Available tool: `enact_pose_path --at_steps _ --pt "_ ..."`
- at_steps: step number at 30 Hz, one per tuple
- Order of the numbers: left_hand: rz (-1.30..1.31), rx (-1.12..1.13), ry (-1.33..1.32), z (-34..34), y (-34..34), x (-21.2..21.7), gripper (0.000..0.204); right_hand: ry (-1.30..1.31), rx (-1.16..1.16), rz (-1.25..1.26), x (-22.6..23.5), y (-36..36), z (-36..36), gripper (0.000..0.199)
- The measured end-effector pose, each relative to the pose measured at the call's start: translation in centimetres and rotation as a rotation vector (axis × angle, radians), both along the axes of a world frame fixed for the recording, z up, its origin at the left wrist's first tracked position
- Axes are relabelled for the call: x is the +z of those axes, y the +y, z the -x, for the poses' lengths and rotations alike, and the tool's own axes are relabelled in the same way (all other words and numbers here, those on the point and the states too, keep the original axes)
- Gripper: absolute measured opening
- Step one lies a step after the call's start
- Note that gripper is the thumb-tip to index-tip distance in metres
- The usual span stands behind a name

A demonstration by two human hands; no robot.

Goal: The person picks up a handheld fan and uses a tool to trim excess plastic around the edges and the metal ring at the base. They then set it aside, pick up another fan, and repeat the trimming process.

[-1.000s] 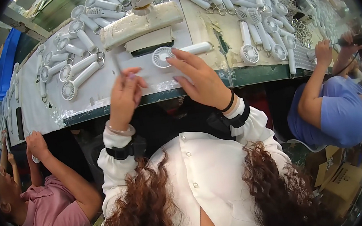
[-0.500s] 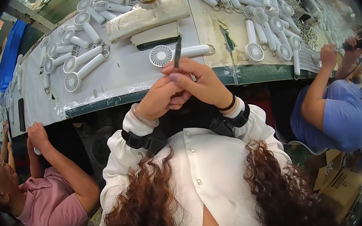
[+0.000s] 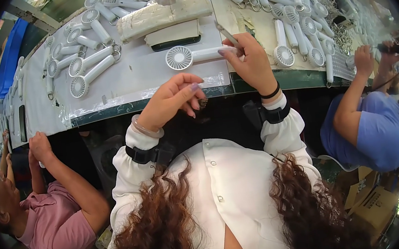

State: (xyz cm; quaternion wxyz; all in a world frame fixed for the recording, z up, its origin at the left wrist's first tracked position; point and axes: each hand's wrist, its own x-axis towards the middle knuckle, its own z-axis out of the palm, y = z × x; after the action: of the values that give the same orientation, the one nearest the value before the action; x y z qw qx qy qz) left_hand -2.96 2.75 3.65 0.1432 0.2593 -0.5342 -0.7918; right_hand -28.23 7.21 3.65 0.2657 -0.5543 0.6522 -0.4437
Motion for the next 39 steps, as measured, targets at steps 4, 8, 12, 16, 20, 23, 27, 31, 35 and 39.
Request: enact_pose_path --at_steps 4,8,12,16,20,23,27,31,35,39 --pt "-0.034 0.089 0.031 -1.1 -0.6 -0.9 0.03 0.49 0.004 0.351 -1.1 -0.5 0.2 0.033" --pt "-0.089 0.122 0.077 -1.4 -0.8 -1.2 0.029 0.584 0.092 0.395 -1.3 -1.0 -0.4 0.038" --pt "-0.043 0.129 0.042 -1.2 -0.6 -1.2 0.029 0.522 0.163 0.332 -1.2 -1.1 -1.1 0.031" --pt "0.0 0.117 -0.015 -1.1 -0.4 -1.1 0.032 0.127 0.259 -0.016 -0.5 -0.3 -1.4 0.027" --pt "0.018 0.24 0.015 -0.1 0.2 -0.7 0.033 -0.192 0.302 -0.054 -0.7 0.2 -2.4 0.027" --pt "0.072 0.385 0.108 1.7 0.8 -1.4 0.034 -0.286 0.384 -0.088 -0.8 0.4 -3.2 0.026" --pt "0.052 0.481 0.216 2.4 0.3 -2.0 0.034 -0.426 0.339 -0.02 -1.5 0.7 -4.3 0.023" --pt "-0.062 0.458 0.256 1.7 -0.5 -1.9 0.034 -0.52 0.225 0.006 -1.2 0.8 -4.4 0.018" --pt "-0.112 0.425 0.256 1.2 -1.0 -1.9 0.036 -0.284 0.168 0.063 -1.8 0.0 -3.4 0.015" --pt "-0.098 0.438 0.258 1.3 -0.8 -1.8 0.038 -0.193 0.249 -0.036 -1.4 0.3 -3.5 0.015"
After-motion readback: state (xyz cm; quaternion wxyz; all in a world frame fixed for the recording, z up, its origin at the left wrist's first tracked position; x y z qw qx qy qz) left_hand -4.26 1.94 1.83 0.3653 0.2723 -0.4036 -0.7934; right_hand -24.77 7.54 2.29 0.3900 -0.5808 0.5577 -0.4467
